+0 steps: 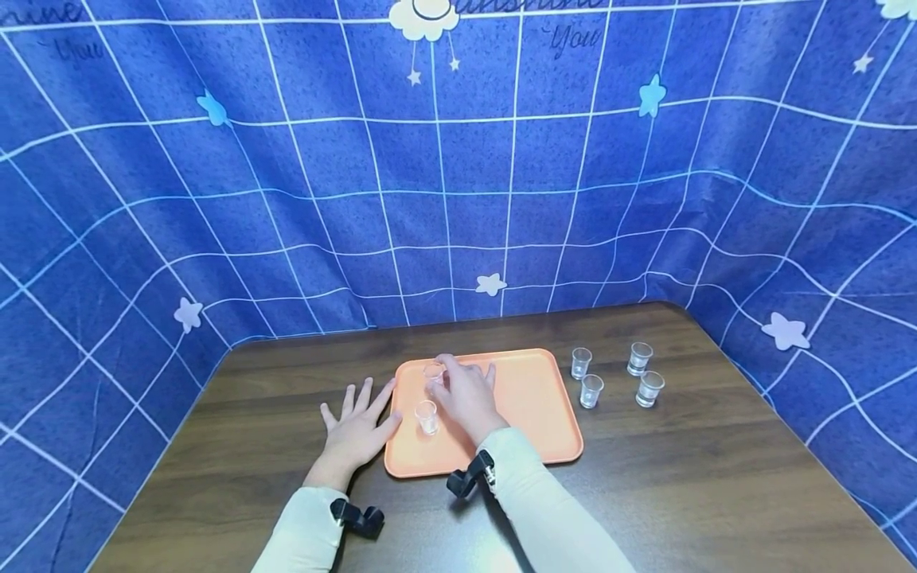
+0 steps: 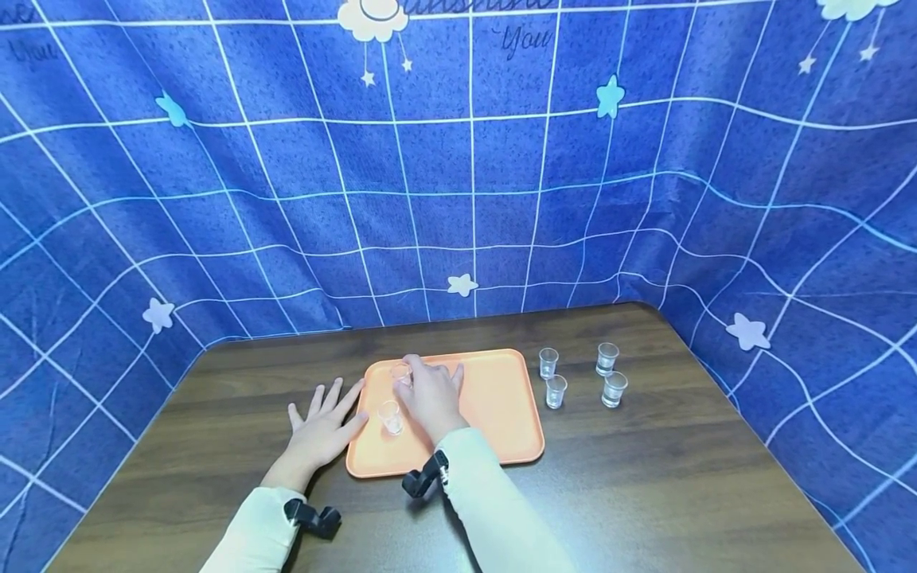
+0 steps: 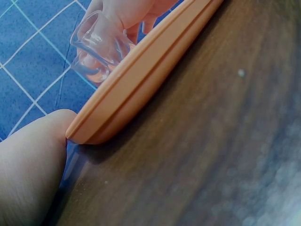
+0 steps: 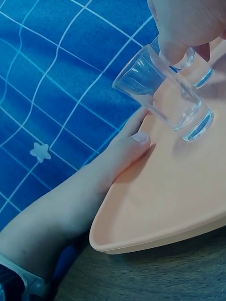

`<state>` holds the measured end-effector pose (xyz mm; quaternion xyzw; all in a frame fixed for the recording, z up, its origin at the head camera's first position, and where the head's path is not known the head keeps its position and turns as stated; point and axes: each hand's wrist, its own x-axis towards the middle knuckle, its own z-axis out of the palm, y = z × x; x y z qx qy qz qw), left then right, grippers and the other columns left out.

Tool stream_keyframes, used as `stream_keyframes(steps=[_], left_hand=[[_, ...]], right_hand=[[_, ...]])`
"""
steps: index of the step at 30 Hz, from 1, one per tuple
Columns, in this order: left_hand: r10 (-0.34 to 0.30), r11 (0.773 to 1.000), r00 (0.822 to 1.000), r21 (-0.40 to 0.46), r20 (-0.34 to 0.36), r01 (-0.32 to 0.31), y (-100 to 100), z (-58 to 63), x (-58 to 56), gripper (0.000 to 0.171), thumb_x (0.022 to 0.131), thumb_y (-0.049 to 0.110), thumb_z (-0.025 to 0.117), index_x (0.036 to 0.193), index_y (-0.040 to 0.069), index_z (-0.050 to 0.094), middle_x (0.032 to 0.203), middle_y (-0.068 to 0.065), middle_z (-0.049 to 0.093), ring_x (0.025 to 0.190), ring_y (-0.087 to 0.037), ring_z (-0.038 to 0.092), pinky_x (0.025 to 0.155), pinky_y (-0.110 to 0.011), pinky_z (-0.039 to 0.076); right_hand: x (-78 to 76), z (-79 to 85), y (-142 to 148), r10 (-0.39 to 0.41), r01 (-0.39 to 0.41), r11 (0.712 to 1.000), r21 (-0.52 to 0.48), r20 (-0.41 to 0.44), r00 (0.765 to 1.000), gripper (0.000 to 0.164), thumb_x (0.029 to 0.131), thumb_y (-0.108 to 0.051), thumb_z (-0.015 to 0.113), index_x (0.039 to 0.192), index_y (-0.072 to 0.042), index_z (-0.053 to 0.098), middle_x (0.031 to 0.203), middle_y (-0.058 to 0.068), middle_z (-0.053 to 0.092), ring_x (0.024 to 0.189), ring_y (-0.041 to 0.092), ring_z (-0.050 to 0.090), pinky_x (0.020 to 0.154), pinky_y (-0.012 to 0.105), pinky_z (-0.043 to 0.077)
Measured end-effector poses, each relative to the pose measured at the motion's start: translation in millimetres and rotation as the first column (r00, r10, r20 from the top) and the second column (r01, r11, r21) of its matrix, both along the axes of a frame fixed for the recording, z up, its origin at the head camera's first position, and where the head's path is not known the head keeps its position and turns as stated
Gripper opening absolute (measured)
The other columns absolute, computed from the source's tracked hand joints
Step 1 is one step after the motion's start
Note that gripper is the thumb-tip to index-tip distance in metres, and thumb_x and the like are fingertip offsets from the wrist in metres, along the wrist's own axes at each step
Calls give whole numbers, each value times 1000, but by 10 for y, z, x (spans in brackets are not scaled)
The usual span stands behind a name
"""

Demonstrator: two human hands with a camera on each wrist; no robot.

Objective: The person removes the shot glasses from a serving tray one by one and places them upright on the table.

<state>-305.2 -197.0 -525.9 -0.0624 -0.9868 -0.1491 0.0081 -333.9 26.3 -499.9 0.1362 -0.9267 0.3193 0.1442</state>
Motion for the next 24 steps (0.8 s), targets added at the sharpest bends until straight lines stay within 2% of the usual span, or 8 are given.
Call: stream_keyframes(steps=[4, 10, 18, 24], left_hand=[[-7, 1000, 1000, 3, -15, 7, 10, -5, 2, 67, 102, 64, 36, 161, 35, 25, 168, -17, 15, 152, -48, 4, 105, -80, -12], [-9, 1000, 1000, 6, -5, 9, 16, -13, 1, 68, 102, 66, 34, 161, 36, 24, 168, -16, 14, 152, -48, 3, 105, -80, -13], [-7, 1000, 1000, 9, -9, 7, 5, 0, 5, 67, 102, 65, 34, 162, 36, 24, 168, -16, 14, 153, -48, 2, 105, -79, -14], [-3, 1000, 1000, 11, -9, 3, -11, -11, 5, 67, 102, 65, 34, 162, 36, 23, 168, -16, 14, 152, -48, 2, 105, -79, -14]], right_hand=[[1, -24, 32, 2, -2, 1000, 0, -25, 1000, 38, 94, -39, 71, 128, -25, 62, 80, -10, 64, 96, 27, 64, 113, 73, 14], [33, -37, 126, 21, -21, 1000, -8, -43, 999, 40, 93, -39, 73, 129, -22, 63, 86, -7, 70, 102, 29, 65, 113, 73, 11], [84, -20, 261, 9, -9, 1000, -7, -53, 999, 41, 92, -40, 73, 127, -23, 63, 88, -8, 72, 104, 28, 65, 114, 71, 11], [87, -29, 377, 10, -8, 1000, 24, -85, 996, 41, 90, -42, 72, 126, -22, 65, 88, -10, 73, 106, 27, 65, 115, 70, 14]])
